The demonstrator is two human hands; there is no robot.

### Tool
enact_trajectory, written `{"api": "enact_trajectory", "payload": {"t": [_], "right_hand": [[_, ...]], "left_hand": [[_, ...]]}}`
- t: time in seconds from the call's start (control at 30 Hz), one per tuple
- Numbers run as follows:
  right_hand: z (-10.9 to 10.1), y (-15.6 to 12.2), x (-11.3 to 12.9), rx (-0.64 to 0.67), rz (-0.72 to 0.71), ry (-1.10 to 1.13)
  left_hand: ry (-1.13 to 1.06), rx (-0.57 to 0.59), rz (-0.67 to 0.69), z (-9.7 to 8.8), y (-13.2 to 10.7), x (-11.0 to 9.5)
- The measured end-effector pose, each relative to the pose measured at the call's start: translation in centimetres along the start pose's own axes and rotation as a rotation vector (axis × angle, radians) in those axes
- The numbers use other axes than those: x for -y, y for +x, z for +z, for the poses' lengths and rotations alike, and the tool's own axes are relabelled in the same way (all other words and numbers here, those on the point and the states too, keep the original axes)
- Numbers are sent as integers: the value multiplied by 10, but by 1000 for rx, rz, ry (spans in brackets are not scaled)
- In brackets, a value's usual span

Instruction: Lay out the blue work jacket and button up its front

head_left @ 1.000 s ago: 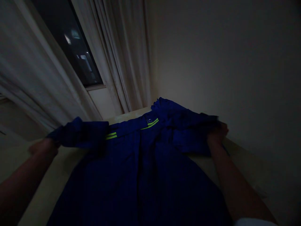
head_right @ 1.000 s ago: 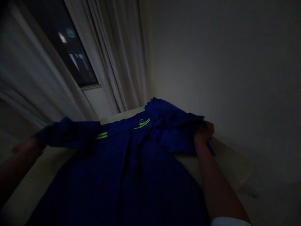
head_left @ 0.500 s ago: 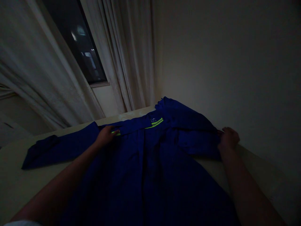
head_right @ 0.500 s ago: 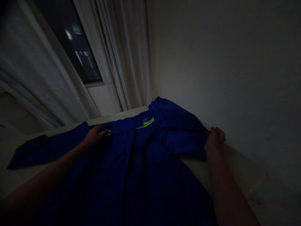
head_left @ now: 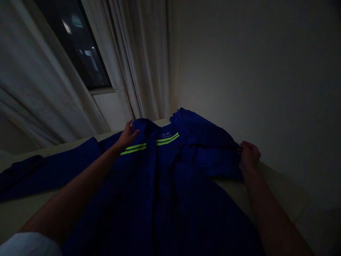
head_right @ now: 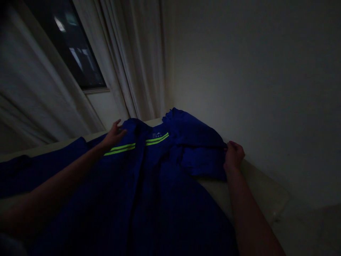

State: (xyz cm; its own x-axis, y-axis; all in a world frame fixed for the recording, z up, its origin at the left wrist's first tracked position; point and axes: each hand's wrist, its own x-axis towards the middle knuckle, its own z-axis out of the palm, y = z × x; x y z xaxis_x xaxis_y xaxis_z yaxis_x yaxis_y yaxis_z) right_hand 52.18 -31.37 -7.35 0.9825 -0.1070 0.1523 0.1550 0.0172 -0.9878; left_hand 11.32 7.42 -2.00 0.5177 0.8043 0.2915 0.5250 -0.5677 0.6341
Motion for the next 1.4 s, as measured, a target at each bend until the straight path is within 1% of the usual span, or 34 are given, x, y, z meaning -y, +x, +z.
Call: {"api": "enact_trajectory", "payload": {"t": [0.03,0.1,0.17,0.23,0.27,0.33,0.43,0.5,0.57,0.67,0.77,0.9,1.1,1.3,1.4], "right_hand": [[0,-1,0,0,-3,-3],[1,-3,0,-8,-5,-10],[2,-5,0,-11,-4,-25],[3,-8,-1,-7,0,-48],[4,-9,-1,0,2,-60],[5,-11,-2,23,-5,-79],[5,-14,-2,51,-45,-95],[5,-14,-3,65,-80,-103],[5,-13,-5,91,-100,-108],[5,-10,-8,114,-117,-119],[7,-7,-11,129,-148,-136],[9,-7,-12,134,-175,-163],[9,-10,-10,122,-162,-158],[10,-8,-13,128,-179,-188],[9,-8,-14,127,-195,-202]], "left_hand": [[24,54,44,8,-14,1],[141,184,116,24,-48,4],[285,273,149,36,-76,8],[402,286,141,42,-91,10],[443,280,130,44,-92,10],[512,265,108,46,-83,8],[527,211,73,51,-58,2],[523,177,80,58,-45,-1],[510,169,102,66,-39,-2],[493,174,104,74,-36,1],[502,165,51,73,-33,3],[544,129,-2,72,-29,0],[586,63,8,79,-33,-1],[599,77,77,76,-31,-2],[596,102,81,74,-33,-5]]}}
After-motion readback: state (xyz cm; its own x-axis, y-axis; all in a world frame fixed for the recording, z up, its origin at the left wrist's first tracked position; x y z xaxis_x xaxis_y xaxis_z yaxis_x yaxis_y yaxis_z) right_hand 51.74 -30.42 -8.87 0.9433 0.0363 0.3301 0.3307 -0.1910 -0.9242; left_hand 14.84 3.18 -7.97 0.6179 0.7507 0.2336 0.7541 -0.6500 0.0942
